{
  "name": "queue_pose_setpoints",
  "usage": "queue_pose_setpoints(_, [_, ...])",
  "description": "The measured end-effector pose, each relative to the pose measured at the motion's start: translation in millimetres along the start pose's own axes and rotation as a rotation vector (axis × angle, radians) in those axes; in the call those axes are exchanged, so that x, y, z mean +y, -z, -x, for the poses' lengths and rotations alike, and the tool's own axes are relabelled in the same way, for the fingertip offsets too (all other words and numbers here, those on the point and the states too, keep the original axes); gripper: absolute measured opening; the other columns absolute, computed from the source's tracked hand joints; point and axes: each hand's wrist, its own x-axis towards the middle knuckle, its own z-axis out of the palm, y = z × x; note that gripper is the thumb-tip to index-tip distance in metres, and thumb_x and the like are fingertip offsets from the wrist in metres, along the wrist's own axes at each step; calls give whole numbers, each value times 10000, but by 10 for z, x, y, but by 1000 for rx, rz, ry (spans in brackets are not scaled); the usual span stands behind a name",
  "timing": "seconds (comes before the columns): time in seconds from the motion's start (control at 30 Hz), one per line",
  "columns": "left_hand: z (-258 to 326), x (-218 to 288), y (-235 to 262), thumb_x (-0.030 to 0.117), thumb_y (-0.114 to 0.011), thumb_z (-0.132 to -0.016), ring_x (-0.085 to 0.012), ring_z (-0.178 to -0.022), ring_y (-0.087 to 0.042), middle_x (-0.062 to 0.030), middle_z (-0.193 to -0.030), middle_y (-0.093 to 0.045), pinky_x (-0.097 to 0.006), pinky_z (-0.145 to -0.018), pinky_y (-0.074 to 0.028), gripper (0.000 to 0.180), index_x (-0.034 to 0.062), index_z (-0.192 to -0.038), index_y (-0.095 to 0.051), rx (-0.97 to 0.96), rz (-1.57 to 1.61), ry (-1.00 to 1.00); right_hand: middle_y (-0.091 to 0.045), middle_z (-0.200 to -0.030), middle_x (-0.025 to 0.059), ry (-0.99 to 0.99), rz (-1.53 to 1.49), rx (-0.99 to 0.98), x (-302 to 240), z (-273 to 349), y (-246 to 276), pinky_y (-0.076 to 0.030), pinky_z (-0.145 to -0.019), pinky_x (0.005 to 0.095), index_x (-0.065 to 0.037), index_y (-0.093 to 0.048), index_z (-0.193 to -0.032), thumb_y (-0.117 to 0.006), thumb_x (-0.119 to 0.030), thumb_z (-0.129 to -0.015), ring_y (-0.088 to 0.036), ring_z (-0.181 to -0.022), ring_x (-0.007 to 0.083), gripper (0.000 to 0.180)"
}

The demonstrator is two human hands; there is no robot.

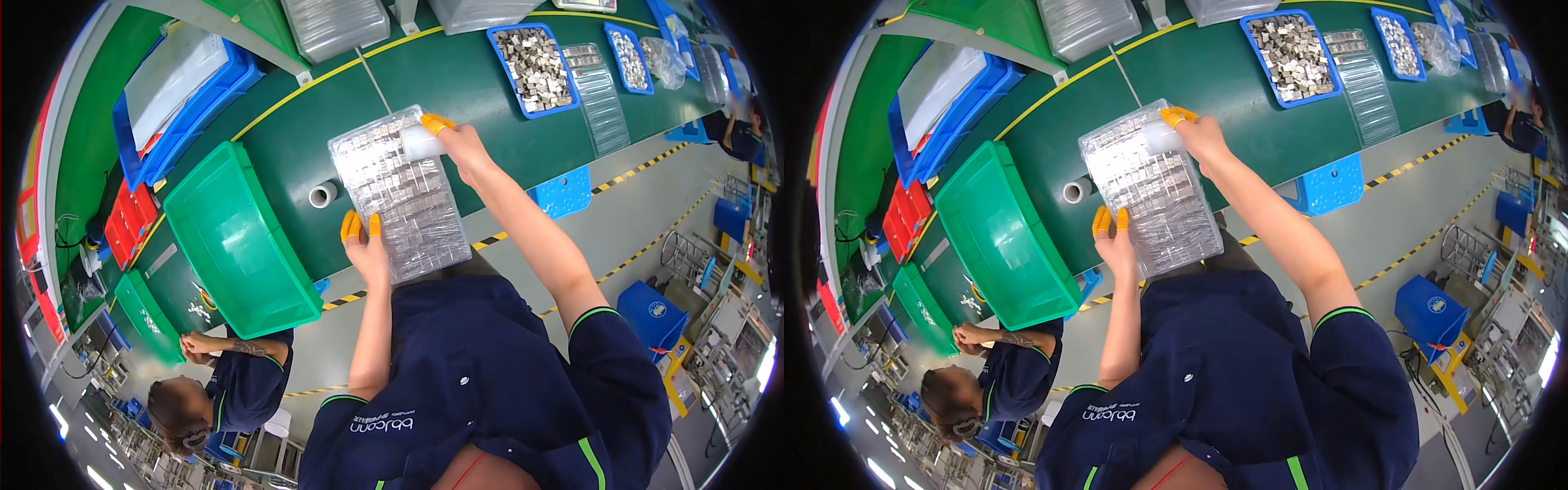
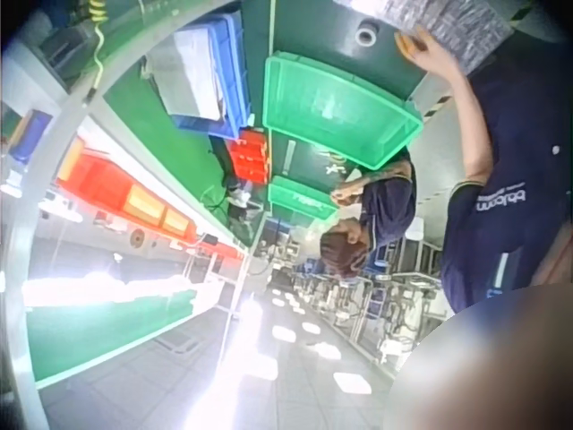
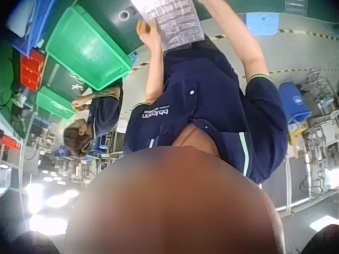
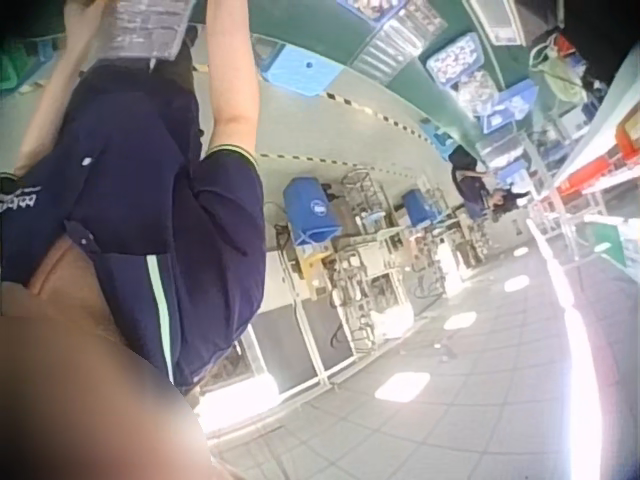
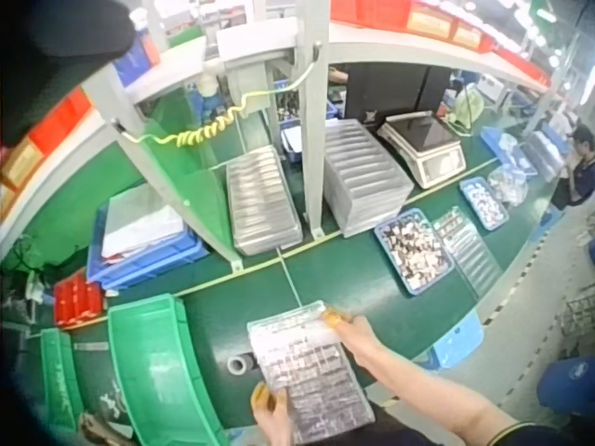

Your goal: The person wraps a stack of small rectangular items with clear plastic film using a handheld dispenser. They rotate the stack to cover all sides, tear the film, and secure the package with tape. The wrapped stack is then placed on the table.

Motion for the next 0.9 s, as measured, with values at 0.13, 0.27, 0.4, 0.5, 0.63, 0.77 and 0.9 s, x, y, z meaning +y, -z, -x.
queue_pose_setpoints(0.13, [-196, 687, -290, 91, -555, -833, -288, -1120, -455, -164, -1133, -530, -359, -988, -295, 357, -43, -1156, -479, 196, -377, -650, -603, -914, 113, 14, 25, -6, 17, 18, 72, -416, -738, 267, 95, -578, -973, -637, -221, -781, -546, -847, 140, 374])
queue_pose_setpoints(0.27, [-892, 1178, -783, 142, -480, -857, -337, -1090, -477, -182, -1146, -533, -376, -940, -351, 330, 29, -1166, -502, -371, -351, -698, -611, -906, 98, 80, -63, -111, -12, 124, 65, -430, -694, 256, 76, -587, -973, -670, -171, -752, -563, -820, 126, 341])
queue_pose_setpoints(0.4, [-1375, 1162, -1240, 229, -416, -878, -349, -1073, -480, -193, -1149, -526, -393, -927, -368, 358, 37, -1163, -516, -734, -576, -646, -613, -901, 97, 114, -67, -118, -13, 190, 1, -441, -668, 264, 70, -585, -980, -679, -172, -744, -571, -790, 126, 351])
queue_pose_setpoints(0.5, [-1290, 1100, -1328, 232, -409, -875, -340, -1051, -492, -179, -1133, -540, -395, -947, -354, 376, 22, -1170, -508, -947, -849, -663, -615, -872, 104, -16, -92, -54, 314, 106, 148, -437, -658, 264, 91, -575, -975, -632, -211, -759, -570, -774, 134, 375])
queue_pose_setpoints(0.63, [-1203, 896, -1170, 221, -391, -882, -280, -1199, -383, -141, -1228, -483, -395, -1041, -237, 390, 23, -1210, -467, -826, -911, -1108, -621, -839, 101, -86, -35, -63, 281, 298, 164, -436, -640, 276, 85, -596, -936, -615, -246, -759, -574, -742, 132, 376])
queue_pose_setpoints(0.77, [-968, 878, -1052, 252, -377, -895, -239, -1305, -232, -112, -1327, -390, -402, -1077, -154, 415, 47, -1253, -427, -755, -899, -1231, -631, -845, 89, -78, 114, -34, 269, 564, 231, -440, -645, 268, 66, -617, -908, -679, -268, -725, -579, -727, 124, 385])
queue_pose_setpoints(0.9, [-666, 817, -926, 284, -365, -900, -267, -1310, -210, -101, -1350, -361, -404, -1085, -132, 427, 62, -1259, -428, -779, -861, -1144, -637, -852, 63, -24, 62, -115, 537, 771, 332, -444, -682, 239, 42, -621, -950, -710, -235, -712, -581, -762, 116, 376])
